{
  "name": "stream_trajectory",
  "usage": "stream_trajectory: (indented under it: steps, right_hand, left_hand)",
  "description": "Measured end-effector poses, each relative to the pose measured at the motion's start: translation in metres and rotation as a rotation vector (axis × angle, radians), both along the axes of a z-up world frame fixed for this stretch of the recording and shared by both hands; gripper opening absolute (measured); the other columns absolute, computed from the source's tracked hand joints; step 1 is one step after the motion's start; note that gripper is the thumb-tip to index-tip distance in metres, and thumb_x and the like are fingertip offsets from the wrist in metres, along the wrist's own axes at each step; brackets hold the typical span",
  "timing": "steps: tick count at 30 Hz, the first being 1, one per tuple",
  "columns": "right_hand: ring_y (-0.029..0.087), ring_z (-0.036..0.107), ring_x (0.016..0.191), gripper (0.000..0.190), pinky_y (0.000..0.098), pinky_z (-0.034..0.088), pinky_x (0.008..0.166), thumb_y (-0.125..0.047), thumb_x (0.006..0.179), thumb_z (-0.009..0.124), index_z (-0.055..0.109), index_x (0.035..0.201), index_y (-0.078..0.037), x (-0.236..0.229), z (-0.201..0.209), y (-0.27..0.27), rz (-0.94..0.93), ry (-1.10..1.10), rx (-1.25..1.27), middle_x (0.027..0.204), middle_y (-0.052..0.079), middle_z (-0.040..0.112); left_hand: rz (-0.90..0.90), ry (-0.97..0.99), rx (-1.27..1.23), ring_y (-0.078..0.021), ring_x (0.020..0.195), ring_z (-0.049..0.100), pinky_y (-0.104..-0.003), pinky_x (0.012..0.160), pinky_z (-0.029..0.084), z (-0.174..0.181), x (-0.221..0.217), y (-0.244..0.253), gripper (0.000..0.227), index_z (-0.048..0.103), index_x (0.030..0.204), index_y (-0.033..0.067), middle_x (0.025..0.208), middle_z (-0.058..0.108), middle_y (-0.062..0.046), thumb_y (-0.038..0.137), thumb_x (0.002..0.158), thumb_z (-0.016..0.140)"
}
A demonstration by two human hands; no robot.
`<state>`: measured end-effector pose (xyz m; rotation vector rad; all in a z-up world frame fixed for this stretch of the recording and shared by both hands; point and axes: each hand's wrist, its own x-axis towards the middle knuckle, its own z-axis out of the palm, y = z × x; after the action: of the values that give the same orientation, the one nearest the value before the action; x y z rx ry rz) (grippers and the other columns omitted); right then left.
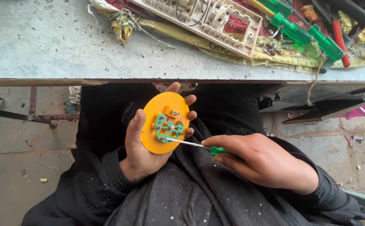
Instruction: The person uses a screwdriver to manipulate and adjust components on a small circuit board attached to an orange plastic base.
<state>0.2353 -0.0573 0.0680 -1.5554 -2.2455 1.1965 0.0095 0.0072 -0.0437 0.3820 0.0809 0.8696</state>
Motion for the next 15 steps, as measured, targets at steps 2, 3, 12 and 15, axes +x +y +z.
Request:
stream_trajectory:
  steps: [2,3,12,15]
  right_hand:
    - [0.033,0.075,0.082,0.038,0.0406,0.056,0.068,-0.019,0.094,0.064,0.061,0.130,-0.010,0.0014,0.0018,-0.0004,-0.011,0.002,-0.034,0.090,0.014,0.076]
    - [0.033,0.075,0.081,0.037,0.0404,0.056,0.067,-0.020,0.094,0.063,0.061,0.130,-0.010,0.0019,0.0025,-0.0004,-0.022,0.007,-0.069,0.089,0.014,0.077]
    - [0.023,0.077,0.067,0.036,0.0358,0.057,0.062,-0.022,0.098,0.055,0.061,0.131,-0.008,0.0032,0.0017,0.0038,-0.032,0.118,-0.203,0.072,0.009,0.075]
    - [0.021,0.076,0.065,0.037,0.0343,0.056,0.061,-0.024,0.099,0.054,0.062,0.131,-0.008,0.0045,0.0004,0.0049,-0.021,0.134,-0.208,0.069,0.007,0.074]
  left_hand:
    - [0.016,0.009,0.009,-0.0278,0.132,0.053,-0.042,0.105,0.050,0.0006,-0.0006,0.0002,0.096,0.027,0.166,0.0073,0.157,0.044,-0.020,0.063,0.096,0.062]
    - [0.030,0.009,0.030,-0.0274,0.133,0.053,-0.042,0.106,0.050,0.0008,-0.0006,0.0003,0.095,0.026,0.165,0.0070,0.158,0.043,-0.020,0.063,0.097,0.062]
    - [0.104,0.059,0.179,-0.0267,0.138,0.049,-0.040,0.111,0.047,0.0024,-0.0026,-0.0006,0.098,0.024,0.165,0.0040,0.160,0.041,-0.020,0.062,0.097,0.063]
    - [0.109,0.075,0.198,-0.0264,0.138,0.049,-0.039,0.112,0.046,0.0030,-0.0028,-0.0011,0.100,0.023,0.166,0.0039,0.160,0.040,-0.019,0.063,0.096,0.064]
